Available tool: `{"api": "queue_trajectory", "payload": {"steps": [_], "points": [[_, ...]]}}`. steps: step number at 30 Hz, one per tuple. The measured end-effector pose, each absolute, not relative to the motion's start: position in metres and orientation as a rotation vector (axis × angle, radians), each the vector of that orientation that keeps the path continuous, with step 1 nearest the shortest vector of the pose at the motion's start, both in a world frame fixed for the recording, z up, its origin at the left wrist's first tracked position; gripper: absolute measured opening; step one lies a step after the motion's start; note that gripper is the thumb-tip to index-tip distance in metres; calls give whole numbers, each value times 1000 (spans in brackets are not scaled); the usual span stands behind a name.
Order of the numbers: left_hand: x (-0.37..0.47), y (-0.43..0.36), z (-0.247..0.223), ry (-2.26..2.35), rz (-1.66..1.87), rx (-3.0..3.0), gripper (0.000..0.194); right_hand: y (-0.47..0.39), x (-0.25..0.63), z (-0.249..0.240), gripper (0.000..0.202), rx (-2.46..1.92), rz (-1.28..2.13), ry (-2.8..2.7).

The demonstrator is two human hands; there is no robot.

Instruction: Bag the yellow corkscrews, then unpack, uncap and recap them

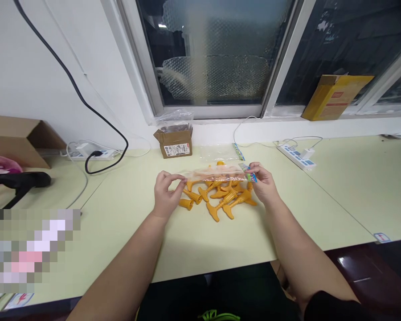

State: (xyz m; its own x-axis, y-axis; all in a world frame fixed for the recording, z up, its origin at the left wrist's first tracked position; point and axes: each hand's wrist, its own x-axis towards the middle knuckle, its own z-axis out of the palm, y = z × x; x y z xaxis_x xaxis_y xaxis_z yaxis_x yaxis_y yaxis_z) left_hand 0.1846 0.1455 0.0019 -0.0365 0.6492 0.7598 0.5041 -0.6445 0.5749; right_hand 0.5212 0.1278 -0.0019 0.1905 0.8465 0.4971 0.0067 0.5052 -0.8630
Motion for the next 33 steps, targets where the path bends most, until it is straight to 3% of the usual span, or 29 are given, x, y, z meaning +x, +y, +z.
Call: {"api": "queue_trajectory", "payload": {"steps": [5,10,16,18,21,23,28,33], "points": [[180,139,9,1033,1993,2264,9,121,520,6,22,-800,707,-1163],[192,124,13,690,1777,2179,10,112,506,9,27,-810,559,-929],[210,119,13,792,1454,1570,38,114,495,6,37,-1042,778,-995],[209,123,13,901,1404,1435,43,114,498,7,49,-1094,917,-1008],[204,132,12,1021,1415,1302,40,110,510,11,83,-1117,1206,-1103],[199,138,12,1068,1422,1232,34,106,518,13,90,-1075,1364,-1234],[193,143,9,1026,1410,1118,40,110,528,6,38,-1048,1278,-1291],[202,136,12,898,1192,1137,35,129,524,2,29,-1085,1218,-1069]]}}
